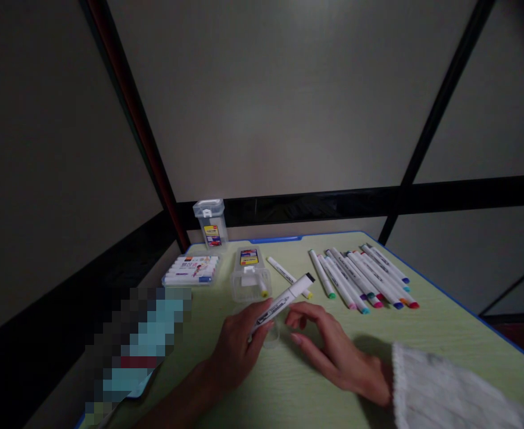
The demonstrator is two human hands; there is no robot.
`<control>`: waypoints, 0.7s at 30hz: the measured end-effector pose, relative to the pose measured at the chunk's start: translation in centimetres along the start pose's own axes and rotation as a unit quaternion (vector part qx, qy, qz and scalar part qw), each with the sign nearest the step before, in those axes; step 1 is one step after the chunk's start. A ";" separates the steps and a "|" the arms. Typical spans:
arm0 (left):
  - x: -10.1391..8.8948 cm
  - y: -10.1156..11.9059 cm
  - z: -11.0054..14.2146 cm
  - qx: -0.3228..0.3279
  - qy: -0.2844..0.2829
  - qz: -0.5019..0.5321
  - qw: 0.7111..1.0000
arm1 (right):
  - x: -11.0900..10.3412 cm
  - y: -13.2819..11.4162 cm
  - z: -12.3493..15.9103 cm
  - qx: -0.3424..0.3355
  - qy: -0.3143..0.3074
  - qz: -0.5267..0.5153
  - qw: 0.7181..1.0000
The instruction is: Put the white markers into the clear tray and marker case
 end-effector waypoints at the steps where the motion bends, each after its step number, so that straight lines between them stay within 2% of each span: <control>1: 0.0 0.0 0.0 0.002 -0.002 0.002 1.000 | 0.1 0.1 0.1 0.014 0.004 -0.013 1.000; 7: 0.2 -0.1 0.1 0.019 -0.008 0.010 1.000 | 0.4 0.1 -0.1 0.086 0.083 -0.132 0.984; 11: 0.1 -0.2 0.0 0.020 -0.002 0.016 1.000 | 0.5 0.1 -0.3 0.112 0.136 -0.218 0.960; 15: 0.1 -0.1 -0.1 0.033 0.001 0.018 0.999 | 0.4 0.2 -0.6 0.173 0.186 -0.287 0.924; 18: 0.3 -0.1 0.0 0.043 -0.011 0.023 0.999 | 0.2 0.3 -0.9 0.206 0.219 -0.315 0.900; 21: 0.4 -0.3 0.1 0.052 -0.016 0.014 0.998 | -0.1 0.6 -1.3 0.219 0.240 -0.321 0.890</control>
Point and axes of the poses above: each hand's wrist, its own z-axis away from the middle knuckle, its own x-axis out of the palm, y = z × x, the point moved 1 cm from there along -z, towards the middle knuckle, and after that the axes turned 2 degrees about -y, right-handed, at the moved point
